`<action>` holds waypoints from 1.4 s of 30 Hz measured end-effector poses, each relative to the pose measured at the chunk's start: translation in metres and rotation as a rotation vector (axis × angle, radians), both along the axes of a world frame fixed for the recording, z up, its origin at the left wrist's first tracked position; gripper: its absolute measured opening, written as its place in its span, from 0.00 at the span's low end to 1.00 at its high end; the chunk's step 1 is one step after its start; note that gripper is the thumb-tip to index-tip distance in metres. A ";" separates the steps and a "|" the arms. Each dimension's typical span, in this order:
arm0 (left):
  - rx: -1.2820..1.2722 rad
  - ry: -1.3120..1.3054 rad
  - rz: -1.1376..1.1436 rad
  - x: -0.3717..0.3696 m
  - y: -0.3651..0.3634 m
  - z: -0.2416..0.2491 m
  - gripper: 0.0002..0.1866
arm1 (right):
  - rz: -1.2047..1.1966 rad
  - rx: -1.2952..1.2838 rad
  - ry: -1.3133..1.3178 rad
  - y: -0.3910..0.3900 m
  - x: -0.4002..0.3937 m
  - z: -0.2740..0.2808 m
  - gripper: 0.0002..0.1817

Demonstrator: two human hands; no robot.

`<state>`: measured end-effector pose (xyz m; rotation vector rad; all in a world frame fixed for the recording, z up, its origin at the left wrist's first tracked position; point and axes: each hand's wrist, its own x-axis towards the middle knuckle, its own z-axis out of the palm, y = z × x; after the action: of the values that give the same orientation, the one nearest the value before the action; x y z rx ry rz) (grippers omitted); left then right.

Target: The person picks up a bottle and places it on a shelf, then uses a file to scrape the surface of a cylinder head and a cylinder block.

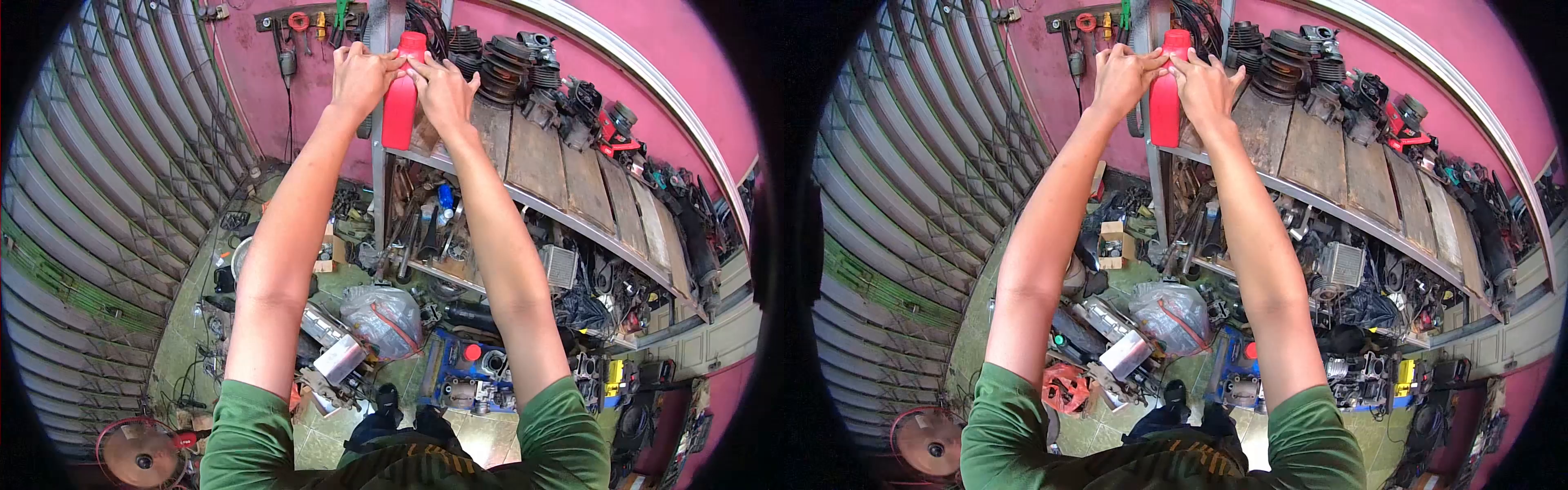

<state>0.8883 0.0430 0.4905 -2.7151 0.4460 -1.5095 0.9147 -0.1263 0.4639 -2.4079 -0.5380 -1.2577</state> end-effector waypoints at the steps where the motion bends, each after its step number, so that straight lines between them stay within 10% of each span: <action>1: 0.014 0.016 -0.007 0.000 0.001 0.000 0.18 | 0.000 0.001 0.000 0.000 -0.001 0.000 0.17; 42: 0.091 0.133 -0.025 -0.029 -0.004 -0.010 0.45 | -0.068 -0.195 0.011 0.000 -0.031 -0.009 0.28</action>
<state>0.8597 0.0393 0.4803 -2.7590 0.5393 -1.2851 0.8833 -0.1265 0.4545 -2.6122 -0.6058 -1.2719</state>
